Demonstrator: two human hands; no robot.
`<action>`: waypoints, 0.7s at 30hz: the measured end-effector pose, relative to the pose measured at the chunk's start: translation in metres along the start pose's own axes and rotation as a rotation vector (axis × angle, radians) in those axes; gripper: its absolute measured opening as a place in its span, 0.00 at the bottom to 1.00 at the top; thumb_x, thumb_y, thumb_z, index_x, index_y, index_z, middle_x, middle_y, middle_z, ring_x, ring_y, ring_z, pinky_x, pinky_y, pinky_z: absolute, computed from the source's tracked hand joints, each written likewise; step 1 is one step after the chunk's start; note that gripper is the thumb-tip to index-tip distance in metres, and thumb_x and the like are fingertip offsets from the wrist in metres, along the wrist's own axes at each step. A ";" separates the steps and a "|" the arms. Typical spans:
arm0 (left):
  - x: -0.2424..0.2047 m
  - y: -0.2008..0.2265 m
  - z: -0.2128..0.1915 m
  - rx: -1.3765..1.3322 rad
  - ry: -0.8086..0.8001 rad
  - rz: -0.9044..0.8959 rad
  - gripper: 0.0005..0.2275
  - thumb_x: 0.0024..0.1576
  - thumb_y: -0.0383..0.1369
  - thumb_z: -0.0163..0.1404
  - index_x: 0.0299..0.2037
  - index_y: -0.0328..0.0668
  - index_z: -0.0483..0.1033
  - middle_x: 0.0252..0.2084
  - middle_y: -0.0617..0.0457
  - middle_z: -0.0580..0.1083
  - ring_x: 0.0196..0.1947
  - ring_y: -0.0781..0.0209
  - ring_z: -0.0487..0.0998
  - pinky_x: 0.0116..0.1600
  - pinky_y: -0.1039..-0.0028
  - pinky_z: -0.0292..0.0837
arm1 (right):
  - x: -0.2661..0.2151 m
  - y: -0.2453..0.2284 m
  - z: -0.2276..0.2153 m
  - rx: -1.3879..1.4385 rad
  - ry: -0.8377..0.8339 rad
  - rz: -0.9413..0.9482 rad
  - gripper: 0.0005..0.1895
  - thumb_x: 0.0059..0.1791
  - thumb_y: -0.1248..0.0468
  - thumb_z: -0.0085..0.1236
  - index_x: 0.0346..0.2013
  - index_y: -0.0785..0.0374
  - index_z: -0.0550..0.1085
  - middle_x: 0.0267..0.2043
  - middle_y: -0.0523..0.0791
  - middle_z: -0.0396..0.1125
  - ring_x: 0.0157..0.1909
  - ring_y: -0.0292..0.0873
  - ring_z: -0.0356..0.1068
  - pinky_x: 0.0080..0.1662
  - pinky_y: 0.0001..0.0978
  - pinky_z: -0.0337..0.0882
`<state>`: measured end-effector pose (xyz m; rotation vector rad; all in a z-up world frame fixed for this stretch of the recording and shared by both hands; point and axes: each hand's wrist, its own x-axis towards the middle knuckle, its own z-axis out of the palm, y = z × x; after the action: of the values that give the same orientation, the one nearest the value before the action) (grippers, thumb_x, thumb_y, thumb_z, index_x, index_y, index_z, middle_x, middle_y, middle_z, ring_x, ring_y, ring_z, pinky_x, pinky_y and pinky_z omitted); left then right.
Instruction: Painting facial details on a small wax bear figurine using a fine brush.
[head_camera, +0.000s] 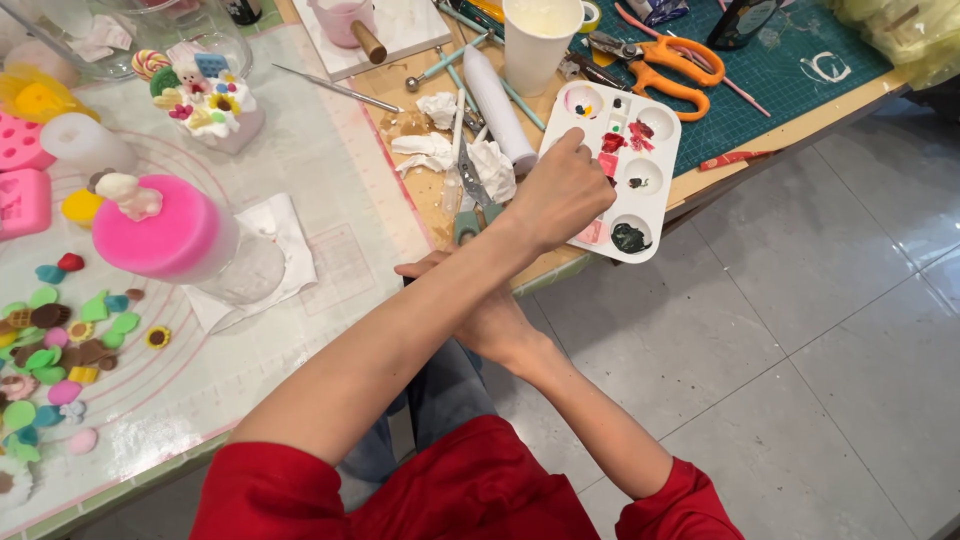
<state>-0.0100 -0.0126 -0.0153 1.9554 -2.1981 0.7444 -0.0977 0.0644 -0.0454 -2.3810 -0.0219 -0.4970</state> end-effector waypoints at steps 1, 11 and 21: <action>0.001 0.000 0.000 0.000 0.000 -0.001 0.07 0.44 0.28 0.55 0.15 0.50 0.77 0.17 0.56 0.73 0.26 0.60 0.73 0.45 0.69 0.61 | 0.000 0.000 0.000 0.000 -0.001 -0.001 0.23 0.47 0.63 0.61 0.58 0.57 0.73 0.54 0.46 0.70 0.59 0.50 0.67 0.63 0.45 0.63; 0.007 0.001 0.001 -0.024 -0.005 0.023 0.09 0.43 0.27 0.56 0.12 0.51 0.75 0.13 0.55 0.69 0.19 0.61 0.69 0.44 0.69 0.60 | -0.001 0.006 0.000 -0.010 0.018 -0.058 0.25 0.48 0.64 0.60 0.60 0.59 0.71 0.59 0.46 0.69 0.64 0.49 0.65 0.68 0.46 0.59; 0.015 0.005 0.010 0.005 0.013 0.043 0.09 0.44 0.29 0.56 0.13 0.52 0.76 0.13 0.54 0.70 0.18 0.60 0.69 0.43 0.67 0.58 | -0.002 0.010 -0.004 -0.040 0.038 -0.049 0.21 0.51 0.65 0.56 0.60 0.59 0.72 0.57 0.47 0.70 0.59 0.50 0.65 0.64 0.43 0.63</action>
<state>-0.0151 -0.0303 -0.0199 1.9055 -2.2395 0.7670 -0.0992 0.0541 -0.0496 -2.4142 -0.0541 -0.5703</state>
